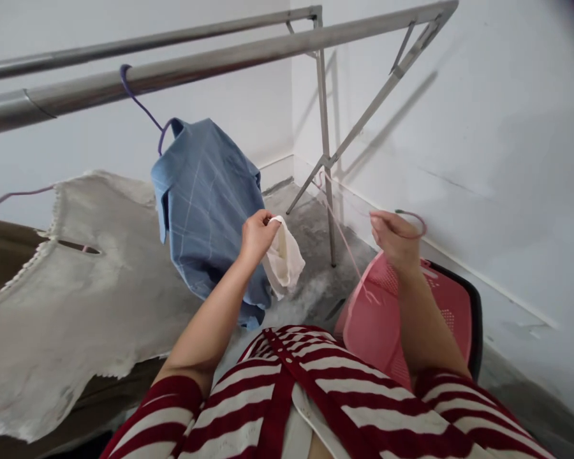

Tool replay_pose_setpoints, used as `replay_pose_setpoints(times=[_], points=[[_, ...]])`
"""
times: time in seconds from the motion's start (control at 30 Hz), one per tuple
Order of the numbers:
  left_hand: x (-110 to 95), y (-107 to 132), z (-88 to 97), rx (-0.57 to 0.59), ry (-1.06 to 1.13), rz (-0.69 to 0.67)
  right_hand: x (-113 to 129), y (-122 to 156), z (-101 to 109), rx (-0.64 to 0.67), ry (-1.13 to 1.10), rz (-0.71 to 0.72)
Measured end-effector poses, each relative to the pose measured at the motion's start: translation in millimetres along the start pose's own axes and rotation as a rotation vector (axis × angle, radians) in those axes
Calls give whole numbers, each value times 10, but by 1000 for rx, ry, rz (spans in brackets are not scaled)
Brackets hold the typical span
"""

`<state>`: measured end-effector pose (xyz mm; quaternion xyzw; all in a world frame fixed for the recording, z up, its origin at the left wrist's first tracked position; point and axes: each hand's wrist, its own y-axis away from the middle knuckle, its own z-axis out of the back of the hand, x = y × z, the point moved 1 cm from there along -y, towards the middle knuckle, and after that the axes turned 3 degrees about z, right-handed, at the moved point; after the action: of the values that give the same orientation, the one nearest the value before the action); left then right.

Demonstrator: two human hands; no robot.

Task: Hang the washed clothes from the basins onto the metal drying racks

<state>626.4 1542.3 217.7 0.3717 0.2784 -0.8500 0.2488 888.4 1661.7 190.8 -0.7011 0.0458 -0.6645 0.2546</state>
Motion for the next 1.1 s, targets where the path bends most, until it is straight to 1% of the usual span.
replay_pose_setpoints(times=[0.07,0.1,0.17,0.23,0.3,0.33,0.4,0.47,0.53,0.6,0.63,0.67,0.7,0.73,0.77,0.83,0.87,0.9,0.93,0.97,1.03,1.07,1.1], points=[[5,-47,-27,-5,-26,-15,142,288,105,-28,-68,-36],[2,-66,-34,-5,-42,-31,213,417,146,-7,-65,-38],[-17,-96,-38,-2,-77,-55,320,627,180,98,-10,-35],[-56,-102,-42,-3,-115,-78,351,759,134,208,61,-46],[-115,-58,-59,-3,-166,-143,298,825,4,283,95,-75],[-148,-10,-77,3,-203,-185,249,843,-85,298,100,-81],[-211,145,-129,50,-293,-260,137,866,-285,270,128,-55],[-255,355,-181,148,-362,-306,42,890,-470,192,195,-10],[-278,568,-191,288,-361,-372,-10,919,-592,121,235,38],[-288,718,-116,415,-290,-500,-28,944,-625,75,203,74],[-290,756,-40,446,-239,-577,-31,950,-609,59,165,81],[-287,764,57,433,-185,-646,-33,949,-577,47,119,76],[-280,745,170,374,-139,-693,-35,940,-534,38,71,55],[-267,706,288,278,-103,-712,-37,924,-488,32,18,27],[-247,653,402,153,-77,-699,-34,902,-442,26,-39,3],[-189,533,579,-103,-36,-600,-7,848,-368,14,-162,-17],[-156,478,629,-187,-9,-538,20,820,-343,5,-221,-18],[-125,427,652,-226,29,-479,57,795,-325,-6,-275,-15],[-99,384,652,-219,76,-428,100,774,-314,-19,-319,-14],[-81,346,636,-165,127,-386,147,758,-307,-27,-349,-19],[-79,290,584,35,216,-321,230,743,-300,-43,-370,-37],[-92,270,568,110,250,-295,259,744,-297,-47,-366,-44],[-114,254,567,136,279,-278,276,751,-292,-44,-355,-51]])
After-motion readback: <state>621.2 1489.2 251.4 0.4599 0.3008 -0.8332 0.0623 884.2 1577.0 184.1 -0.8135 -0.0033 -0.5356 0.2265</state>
